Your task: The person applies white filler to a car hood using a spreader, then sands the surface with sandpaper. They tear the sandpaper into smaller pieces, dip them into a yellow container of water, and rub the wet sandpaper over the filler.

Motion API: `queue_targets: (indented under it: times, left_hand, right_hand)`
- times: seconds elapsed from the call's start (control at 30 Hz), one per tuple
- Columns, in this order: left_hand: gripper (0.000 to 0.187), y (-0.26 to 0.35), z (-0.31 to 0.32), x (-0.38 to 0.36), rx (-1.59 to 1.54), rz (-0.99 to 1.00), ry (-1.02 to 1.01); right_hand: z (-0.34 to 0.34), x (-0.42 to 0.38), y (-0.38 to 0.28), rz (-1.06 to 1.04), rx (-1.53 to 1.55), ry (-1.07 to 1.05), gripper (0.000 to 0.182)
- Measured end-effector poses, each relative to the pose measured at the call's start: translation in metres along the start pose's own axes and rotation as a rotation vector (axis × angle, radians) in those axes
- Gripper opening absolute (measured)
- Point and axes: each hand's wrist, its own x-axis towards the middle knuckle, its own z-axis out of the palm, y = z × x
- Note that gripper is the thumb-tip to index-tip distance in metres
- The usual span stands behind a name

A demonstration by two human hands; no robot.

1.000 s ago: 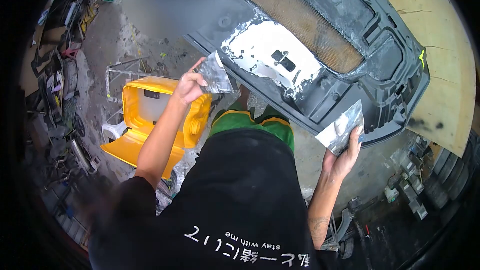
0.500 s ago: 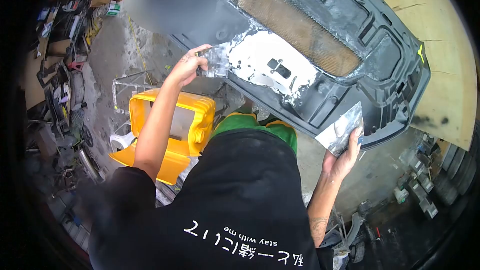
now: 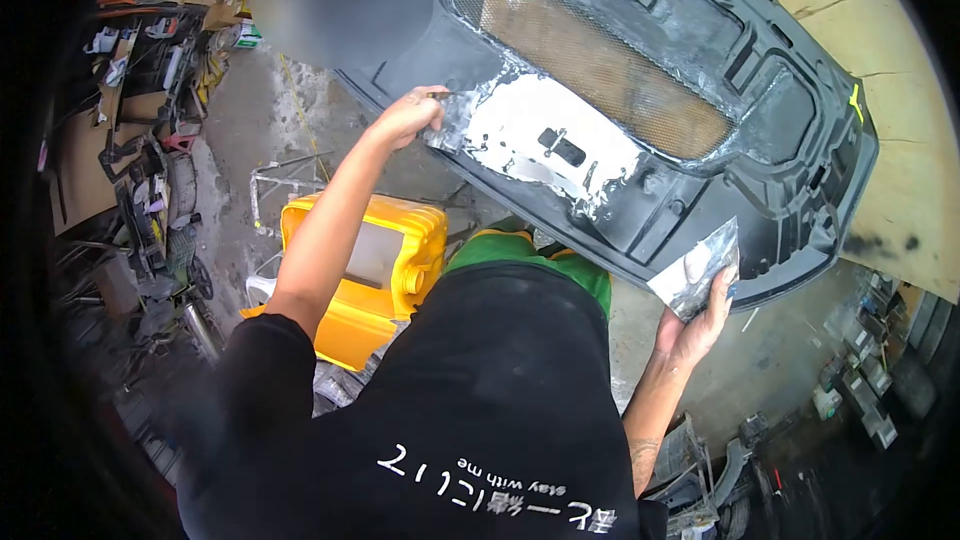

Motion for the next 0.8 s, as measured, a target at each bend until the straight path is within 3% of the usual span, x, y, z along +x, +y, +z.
queue_targets:
  times: [0.33,0.4,0.53,0.67,0.73,0.8]
  left_hand:
    - [0.060,0.009,0.026,0.038,0.382,-0.022,0.016]
    - [0.050,0.008,0.032,0.041,0.625,0.031,0.096]
    - [0.043,0.002,0.043,0.048,0.817,0.122,0.154]
    - [0.041,0.002,0.070,0.037,0.743,-0.016,0.115]
    - [0.044,-0.006,0.091,0.033,0.760,-0.124,0.239]
    - [0.050,-0.012,0.099,0.031,0.736,-0.088,0.215]
  right_hand:
    - [-0.032,0.028,-0.002,0.039,0.085,0.052,0.039]
    - [-0.042,0.034,-0.004,0.048,0.104,0.061,0.038]
    - [-0.055,0.047,-0.009,0.049,0.110,0.114,0.035]
    - [-0.066,0.059,-0.016,0.080,0.116,0.112,0.035]
    - [-0.066,0.066,-0.020,0.093,0.124,0.108,0.035]
    - [-0.064,0.072,-0.025,0.105,0.124,0.090,0.035]
